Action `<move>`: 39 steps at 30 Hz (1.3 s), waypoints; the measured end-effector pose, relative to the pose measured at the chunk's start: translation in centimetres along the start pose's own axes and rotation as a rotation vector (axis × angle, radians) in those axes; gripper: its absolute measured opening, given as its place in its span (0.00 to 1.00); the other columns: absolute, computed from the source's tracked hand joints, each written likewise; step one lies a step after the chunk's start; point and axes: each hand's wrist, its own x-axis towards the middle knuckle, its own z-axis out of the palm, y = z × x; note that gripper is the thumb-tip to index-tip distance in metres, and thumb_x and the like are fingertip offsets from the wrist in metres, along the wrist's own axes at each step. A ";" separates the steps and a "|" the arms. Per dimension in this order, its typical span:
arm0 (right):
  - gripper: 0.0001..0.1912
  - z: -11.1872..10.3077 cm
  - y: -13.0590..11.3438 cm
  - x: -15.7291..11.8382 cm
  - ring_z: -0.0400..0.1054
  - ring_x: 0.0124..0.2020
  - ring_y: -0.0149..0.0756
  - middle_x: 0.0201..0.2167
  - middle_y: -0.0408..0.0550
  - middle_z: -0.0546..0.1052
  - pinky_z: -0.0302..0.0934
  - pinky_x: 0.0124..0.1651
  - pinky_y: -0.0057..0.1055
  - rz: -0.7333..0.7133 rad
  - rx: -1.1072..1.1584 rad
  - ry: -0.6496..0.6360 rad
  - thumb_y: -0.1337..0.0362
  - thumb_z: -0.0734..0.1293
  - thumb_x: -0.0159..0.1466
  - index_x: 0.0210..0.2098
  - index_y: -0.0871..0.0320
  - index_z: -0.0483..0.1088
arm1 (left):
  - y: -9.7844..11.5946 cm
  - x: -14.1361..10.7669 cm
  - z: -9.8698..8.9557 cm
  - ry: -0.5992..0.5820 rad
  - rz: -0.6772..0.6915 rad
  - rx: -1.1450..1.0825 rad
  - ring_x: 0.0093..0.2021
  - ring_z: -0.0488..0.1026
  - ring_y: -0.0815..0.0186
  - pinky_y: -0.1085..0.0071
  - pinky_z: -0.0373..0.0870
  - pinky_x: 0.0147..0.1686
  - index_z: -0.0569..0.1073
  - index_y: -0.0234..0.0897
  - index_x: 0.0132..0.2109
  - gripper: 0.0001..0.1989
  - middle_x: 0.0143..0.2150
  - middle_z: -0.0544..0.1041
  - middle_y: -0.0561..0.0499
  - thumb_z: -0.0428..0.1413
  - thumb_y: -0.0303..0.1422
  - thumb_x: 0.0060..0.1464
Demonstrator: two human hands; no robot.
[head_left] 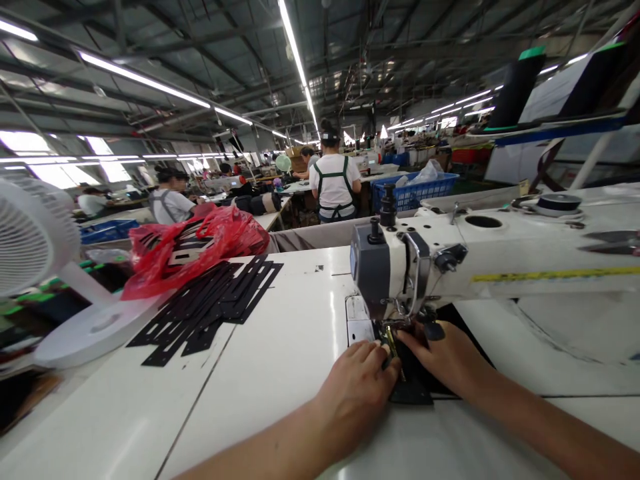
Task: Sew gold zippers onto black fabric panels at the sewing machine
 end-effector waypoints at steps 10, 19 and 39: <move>0.14 -3.6 -0.7 -1.9 0.71 0.36 0.35 0.34 0.44 0.77 0.65 0.41 0.31 -0.320 0.234 -0.215 0.68 0.56 0.64 0.37 0.55 0.74 | 0.2 -1.1 -1.1 0.040 -0.132 -0.284 0.43 0.72 0.63 0.58 0.58 0.56 0.68 0.35 0.47 0.19 0.42 0.75 0.48 0.53 0.25 0.45; 0.14 -5.0 -1.2 2.8 0.68 0.23 0.35 0.19 0.42 0.73 0.60 0.25 0.28 -0.116 0.304 -0.319 0.65 0.58 0.59 0.18 0.56 0.67 | -0.8 2.3 -0.7 0.095 -0.450 -0.249 0.28 0.73 0.65 0.72 0.68 0.30 0.72 0.36 0.27 0.09 0.25 0.75 0.54 0.61 0.36 0.48; 0.22 -0.5 -1.2 -3.6 0.73 0.39 0.35 0.39 0.51 0.77 0.70 0.39 0.27 -0.663 -0.154 0.314 0.79 0.50 0.61 0.37 0.65 0.75 | 0.5 0.0 1.3 0.315 0.039 0.038 0.28 0.74 0.68 0.64 0.73 0.44 0.70 0.32 0.35 0.13 0.29 0.75 0.50 0.42 0.24 0.60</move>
